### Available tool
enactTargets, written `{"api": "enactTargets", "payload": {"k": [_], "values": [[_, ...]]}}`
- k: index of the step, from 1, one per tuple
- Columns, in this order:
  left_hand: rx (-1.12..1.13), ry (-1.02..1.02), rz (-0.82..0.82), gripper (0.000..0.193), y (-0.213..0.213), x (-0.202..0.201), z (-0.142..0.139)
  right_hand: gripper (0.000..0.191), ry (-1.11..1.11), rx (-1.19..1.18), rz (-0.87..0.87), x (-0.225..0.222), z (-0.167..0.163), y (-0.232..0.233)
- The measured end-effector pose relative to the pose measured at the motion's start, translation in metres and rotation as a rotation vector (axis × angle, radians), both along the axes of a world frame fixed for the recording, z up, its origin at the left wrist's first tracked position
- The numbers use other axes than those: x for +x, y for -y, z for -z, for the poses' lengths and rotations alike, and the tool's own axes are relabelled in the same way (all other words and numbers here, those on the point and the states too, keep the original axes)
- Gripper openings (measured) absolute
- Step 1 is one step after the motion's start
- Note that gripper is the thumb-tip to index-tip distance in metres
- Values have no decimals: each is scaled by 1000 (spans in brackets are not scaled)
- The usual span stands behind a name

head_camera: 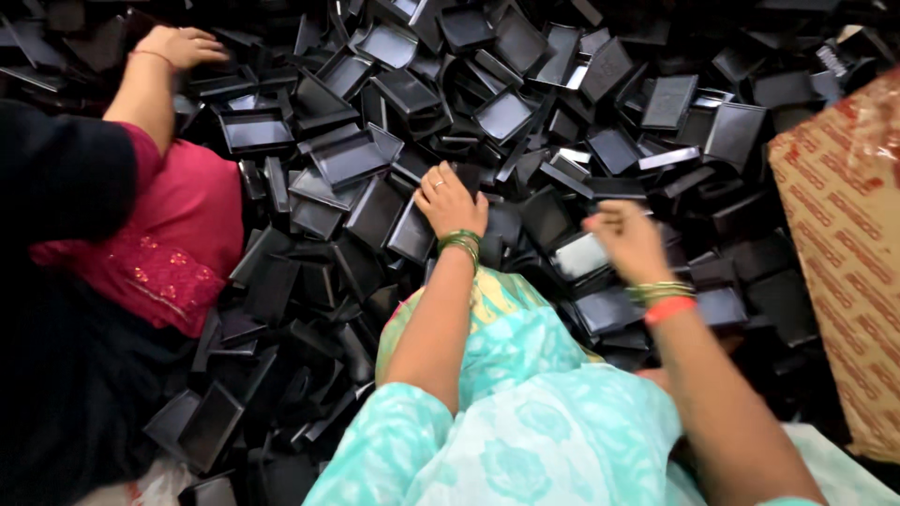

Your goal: The person sits on the floor and repeatedly picks up small black plastic components from a large pile. They align and snap two pieces together by hand, then place the assembled unit back into the pile. The process is repeated continuously with no tools used.

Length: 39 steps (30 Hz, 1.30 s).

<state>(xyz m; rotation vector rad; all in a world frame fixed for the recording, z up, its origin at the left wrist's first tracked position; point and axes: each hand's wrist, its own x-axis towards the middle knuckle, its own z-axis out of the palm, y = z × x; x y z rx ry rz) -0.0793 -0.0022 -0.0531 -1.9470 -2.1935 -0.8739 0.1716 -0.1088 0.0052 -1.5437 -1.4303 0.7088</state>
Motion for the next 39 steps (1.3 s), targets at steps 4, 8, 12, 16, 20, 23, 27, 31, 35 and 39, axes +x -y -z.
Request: {"api": "enactTargets", "payload": {"k": [4, 8, 12, 16, 20, 23, 27, 31, 35, 39], "values": [[220, 106, -47, 85, 11, -30, -6, 77, 580, 216, 42, -44, 45, -26], [244, 191, -150, 83, 33, -46, -27, 60, 595, 93, 105, -52, 44, -26], [358, 93, -207, 87, 38, -38, -51, 30, 327, 145, 115, -24, 21, 7], [182, -72, 209, 42, -6, -8, -54, 26, 693, 216, 242, 26, -2, 66], [-23, -382, 439, 36, -55, 29, -28, 29, 979, 34, 242, 40, -1, 96], [-2, -401, 393, 22, -76, 43, -9, 54, 786, 80, 152, 29, 10, 103], [82, -306, 317, 34, -86, 45, -9, 75, 808, -12, 39, 14, 18, 105], [-155, -506, 189, 42, -88, 49, -25, 80, 894, -142, -112, 10, 25, 105], [-68, -484, 69, 44, -74, 49, -38, 77, 866, -57, -163, 14, 36, 105], [-228, -315, 110, 72, -39, 34, -48, 73, 856, -70, -285, 15, 43, 106]]}}
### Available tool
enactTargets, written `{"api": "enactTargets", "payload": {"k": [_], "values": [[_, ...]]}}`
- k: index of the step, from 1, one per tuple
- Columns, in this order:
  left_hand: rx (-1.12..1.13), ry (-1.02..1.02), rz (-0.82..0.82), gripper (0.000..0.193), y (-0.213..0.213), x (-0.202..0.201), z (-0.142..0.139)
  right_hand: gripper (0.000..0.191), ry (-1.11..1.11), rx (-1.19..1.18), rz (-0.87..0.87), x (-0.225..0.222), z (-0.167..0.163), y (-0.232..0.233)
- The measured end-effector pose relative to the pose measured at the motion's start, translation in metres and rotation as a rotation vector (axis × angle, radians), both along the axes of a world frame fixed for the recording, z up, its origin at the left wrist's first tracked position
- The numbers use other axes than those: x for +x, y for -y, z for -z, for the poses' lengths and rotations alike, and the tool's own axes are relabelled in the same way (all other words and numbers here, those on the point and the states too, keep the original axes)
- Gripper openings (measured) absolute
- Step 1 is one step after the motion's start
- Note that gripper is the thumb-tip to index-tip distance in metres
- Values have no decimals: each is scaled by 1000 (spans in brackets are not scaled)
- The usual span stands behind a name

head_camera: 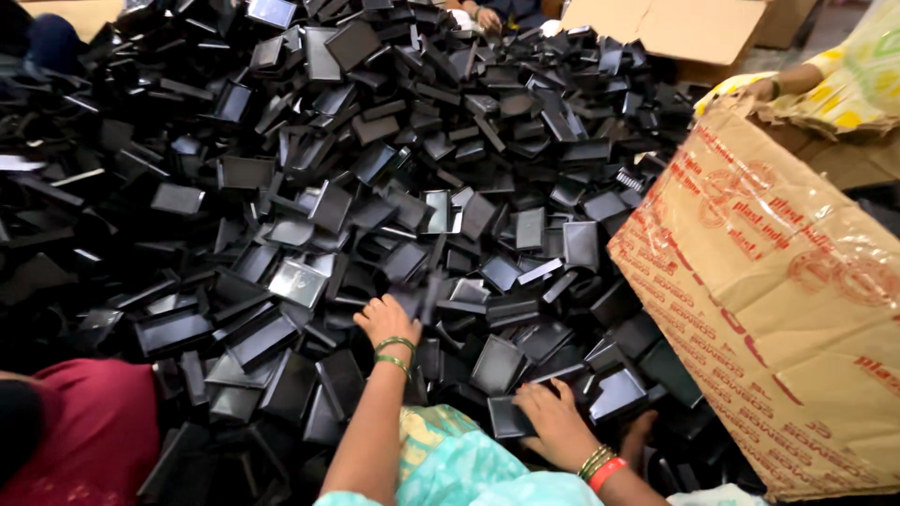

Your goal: The person sits on the floor and repeatedly picks up small black plastic components from a large pile. They align and snap two pieces together by hand, then place the assembled unit back into the pile. The process is repeated continuously with no tools used.

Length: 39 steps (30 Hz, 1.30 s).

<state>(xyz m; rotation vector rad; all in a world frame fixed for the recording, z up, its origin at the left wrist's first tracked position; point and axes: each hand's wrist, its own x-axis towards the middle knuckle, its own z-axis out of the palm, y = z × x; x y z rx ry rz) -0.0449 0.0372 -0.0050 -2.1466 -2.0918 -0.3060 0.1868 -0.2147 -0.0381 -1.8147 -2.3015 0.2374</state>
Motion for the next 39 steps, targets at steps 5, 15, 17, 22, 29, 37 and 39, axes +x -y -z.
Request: {"api": "enactTargets", "payload": {"k": [5, 15, 17, 22, 29, 37, 39], "values": [[-116, 667, -13, 76, 50, -28, -6, 78, -454, 179, 99, -7, -12, -12], [-796, 1989, 490, 57, 192, 14, -6, 61, -1641, 22, 122, -46, -81, -6], [-788, 1966, 618, 59, 206, 21, -24, 63, -1491, 111, 56, -51, -95, 2], [-741, 1905, 689, 61, 227, 22, -63, 62, -1419, 168, 29, -56, -122, 18], [-729, 1997, 685, 64, 240, 18, -75, 62, -1503, 160, 34, -61, -139, 25], [-770, 1913, 729, 60, 249, 16, -79, 71, -1090, 354, -81, -57, -130, 25], [-813, 1893, 760, 57, 248, 14, -75, 74, -1251, 226, -152, -50, -123, 23]]}}
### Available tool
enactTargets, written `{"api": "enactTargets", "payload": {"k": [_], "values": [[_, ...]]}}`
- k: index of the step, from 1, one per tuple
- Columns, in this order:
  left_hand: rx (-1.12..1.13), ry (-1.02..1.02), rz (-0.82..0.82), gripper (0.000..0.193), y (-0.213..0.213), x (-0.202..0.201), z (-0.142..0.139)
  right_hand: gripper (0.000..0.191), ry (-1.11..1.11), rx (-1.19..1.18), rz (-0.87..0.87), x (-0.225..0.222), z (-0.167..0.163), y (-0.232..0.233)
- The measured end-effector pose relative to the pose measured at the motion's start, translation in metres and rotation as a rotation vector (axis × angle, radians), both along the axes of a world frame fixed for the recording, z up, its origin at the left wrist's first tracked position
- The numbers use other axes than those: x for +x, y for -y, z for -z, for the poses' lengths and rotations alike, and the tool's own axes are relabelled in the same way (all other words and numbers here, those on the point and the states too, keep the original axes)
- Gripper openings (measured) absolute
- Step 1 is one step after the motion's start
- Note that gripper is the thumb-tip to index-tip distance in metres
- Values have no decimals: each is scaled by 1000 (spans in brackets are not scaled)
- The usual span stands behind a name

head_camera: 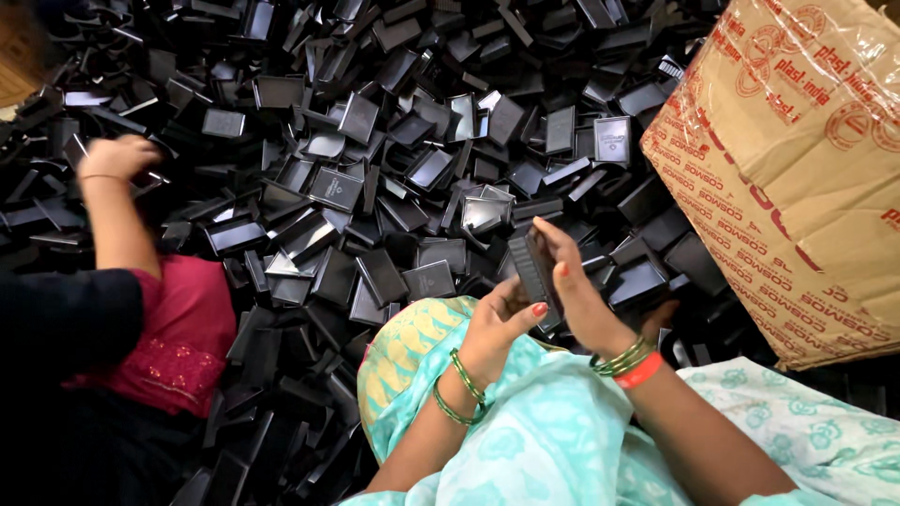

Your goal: The person sits on the floor and repeatedly picks up small black plastic components from a large pile. They align and snap two pieces together by hand, then place the assembled unit back into the pile. The process is repeated continuously with no tools used.

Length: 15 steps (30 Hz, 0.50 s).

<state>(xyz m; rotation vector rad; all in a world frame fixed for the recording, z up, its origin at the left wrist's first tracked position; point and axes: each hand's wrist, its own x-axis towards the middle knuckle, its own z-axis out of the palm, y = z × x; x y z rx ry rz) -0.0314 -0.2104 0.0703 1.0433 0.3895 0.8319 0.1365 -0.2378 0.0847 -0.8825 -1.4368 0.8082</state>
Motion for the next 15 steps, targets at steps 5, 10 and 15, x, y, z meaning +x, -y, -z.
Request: {"api": "enactTargets", "payload": {"k": [5, 10, 15], "values": [[74, -130, 104, 54, -8, -3, 22, 51, -41, -194, 264, 10, 25, -10], [220, -394, -152, 47, -13, 4, 39, 40, 189, -281, 585, 15, 34, -20], [58, -295, -315, 43, -10, 17, 29, 36, 182, -86, 722, 2, 24, -18]]}}
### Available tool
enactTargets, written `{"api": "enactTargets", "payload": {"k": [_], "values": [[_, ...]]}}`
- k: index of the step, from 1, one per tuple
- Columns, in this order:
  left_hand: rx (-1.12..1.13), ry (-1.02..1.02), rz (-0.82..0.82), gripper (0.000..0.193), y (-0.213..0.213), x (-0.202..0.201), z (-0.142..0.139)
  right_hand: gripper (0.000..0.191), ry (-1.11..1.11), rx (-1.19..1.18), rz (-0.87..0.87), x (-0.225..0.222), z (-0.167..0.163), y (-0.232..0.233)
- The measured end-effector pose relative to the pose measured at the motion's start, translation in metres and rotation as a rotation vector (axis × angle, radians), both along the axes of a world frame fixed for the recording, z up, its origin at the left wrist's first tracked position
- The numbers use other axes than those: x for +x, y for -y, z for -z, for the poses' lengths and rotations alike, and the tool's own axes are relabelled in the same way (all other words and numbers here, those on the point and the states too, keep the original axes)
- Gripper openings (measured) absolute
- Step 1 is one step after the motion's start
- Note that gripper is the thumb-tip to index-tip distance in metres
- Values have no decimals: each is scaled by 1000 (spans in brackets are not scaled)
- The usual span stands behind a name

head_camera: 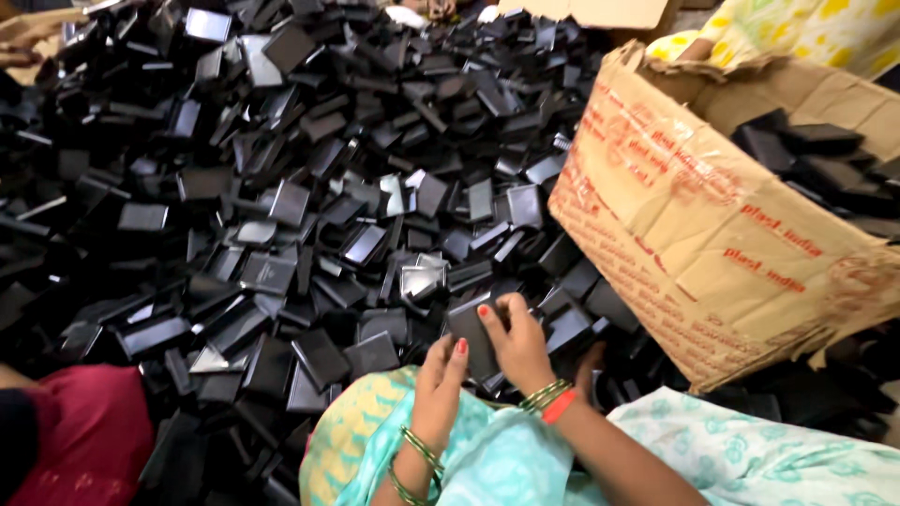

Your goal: The person sits on the floor and repeatedly picks up small black plastic components from a large pile. They align and snap two pieces together by hand, then place the assembled unit back into the pile. The process is repeated continuously with no tools used.

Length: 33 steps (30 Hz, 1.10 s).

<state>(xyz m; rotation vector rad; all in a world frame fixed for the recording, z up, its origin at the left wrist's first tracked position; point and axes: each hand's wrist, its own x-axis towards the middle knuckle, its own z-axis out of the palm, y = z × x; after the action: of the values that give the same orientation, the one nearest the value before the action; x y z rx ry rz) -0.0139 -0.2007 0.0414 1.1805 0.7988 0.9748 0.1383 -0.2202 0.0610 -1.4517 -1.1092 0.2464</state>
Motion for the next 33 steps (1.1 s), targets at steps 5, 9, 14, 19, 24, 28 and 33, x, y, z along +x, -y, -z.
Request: {"api": "enactTargets", "payload": {"k": [5, 9, 14, 19, 24, 28, 33], "values": [[491, -332, -472, 34, 2, 20, -11, 35, 53, -20, 39, -19, -4, 2], [631, -474, -546, 32, -8, 18, -6, 36, 25, 0, 36, -22, 7, -1], [658, -516, -572, 30, -23, 8, -1, 42, -115, 35, -282, -19, 14, -8], [587, -409, -494, 32, -14, 12, -6, 49, -3, -152, -128, -15, 3, -5], [553, -491, -482, 34, -14, 24, -9, 53, 51, -82, -73, -13, 6, 0], [528, -461, -431, 38, -24, 21, -5, 54, -15, -287, -342, 5, -2, 5], [49, -396, -58, 45, -44, 5, 16, 46, -27, -177, -176, 94, -84, 15]]}}
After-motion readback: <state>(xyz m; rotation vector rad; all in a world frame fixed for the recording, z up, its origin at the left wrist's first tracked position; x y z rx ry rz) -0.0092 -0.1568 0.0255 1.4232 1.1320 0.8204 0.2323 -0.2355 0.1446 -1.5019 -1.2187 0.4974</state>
